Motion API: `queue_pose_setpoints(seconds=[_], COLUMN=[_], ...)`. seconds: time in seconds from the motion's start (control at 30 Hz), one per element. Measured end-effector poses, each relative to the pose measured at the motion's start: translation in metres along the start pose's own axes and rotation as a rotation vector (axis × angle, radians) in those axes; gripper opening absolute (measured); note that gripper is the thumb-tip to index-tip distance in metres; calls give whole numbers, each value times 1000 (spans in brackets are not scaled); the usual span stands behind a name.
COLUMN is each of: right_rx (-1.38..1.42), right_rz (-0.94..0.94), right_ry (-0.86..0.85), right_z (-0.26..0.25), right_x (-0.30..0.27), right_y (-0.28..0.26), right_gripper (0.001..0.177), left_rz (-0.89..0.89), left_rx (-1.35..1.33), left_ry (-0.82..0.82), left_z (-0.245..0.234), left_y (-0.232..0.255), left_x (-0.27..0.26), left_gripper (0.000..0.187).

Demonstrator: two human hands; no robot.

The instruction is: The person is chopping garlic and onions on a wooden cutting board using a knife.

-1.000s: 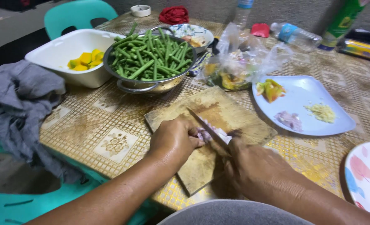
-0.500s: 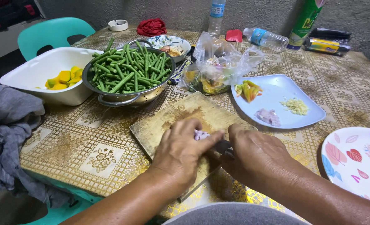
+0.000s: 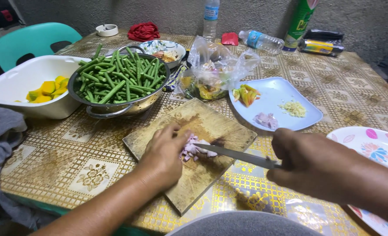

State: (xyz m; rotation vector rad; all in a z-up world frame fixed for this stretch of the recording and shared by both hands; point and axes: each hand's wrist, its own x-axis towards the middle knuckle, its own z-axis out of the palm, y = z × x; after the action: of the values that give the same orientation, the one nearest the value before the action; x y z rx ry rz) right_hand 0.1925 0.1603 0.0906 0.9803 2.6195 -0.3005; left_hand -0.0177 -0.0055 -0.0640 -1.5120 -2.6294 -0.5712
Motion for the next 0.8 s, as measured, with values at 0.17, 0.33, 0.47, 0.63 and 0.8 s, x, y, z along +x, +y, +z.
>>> queue_pose_setpoints(seconds=[0.17, 0.33, 0.47, 0.63, 0.8], right_rx=[488, 784, 784, 663, 567], right_rz=[28, 120, 120, 121, 60], right_ry=[-120, -150, -103, -92, -44], right_z=[41, 75, 89, 79, 82], right_x=[31, 46, 53, 47, 46], right_y=[42, 18, -1, -36, -57], right_gripper=[20, 20, 24, 23, 20], left_rz=[-242, -321, -284, -244, -261], left_rx=[-182, -137, -129, -143, -215], left_ry=[-224, -411, -325, -254, -197], left_z=[-60, -59, -44, -30, -29], left_y=[25, 20, 20, 22, 20], left_x=[17, 24, 28, 32, 29], left_gripper=[91, 111, 98, 86, 83])
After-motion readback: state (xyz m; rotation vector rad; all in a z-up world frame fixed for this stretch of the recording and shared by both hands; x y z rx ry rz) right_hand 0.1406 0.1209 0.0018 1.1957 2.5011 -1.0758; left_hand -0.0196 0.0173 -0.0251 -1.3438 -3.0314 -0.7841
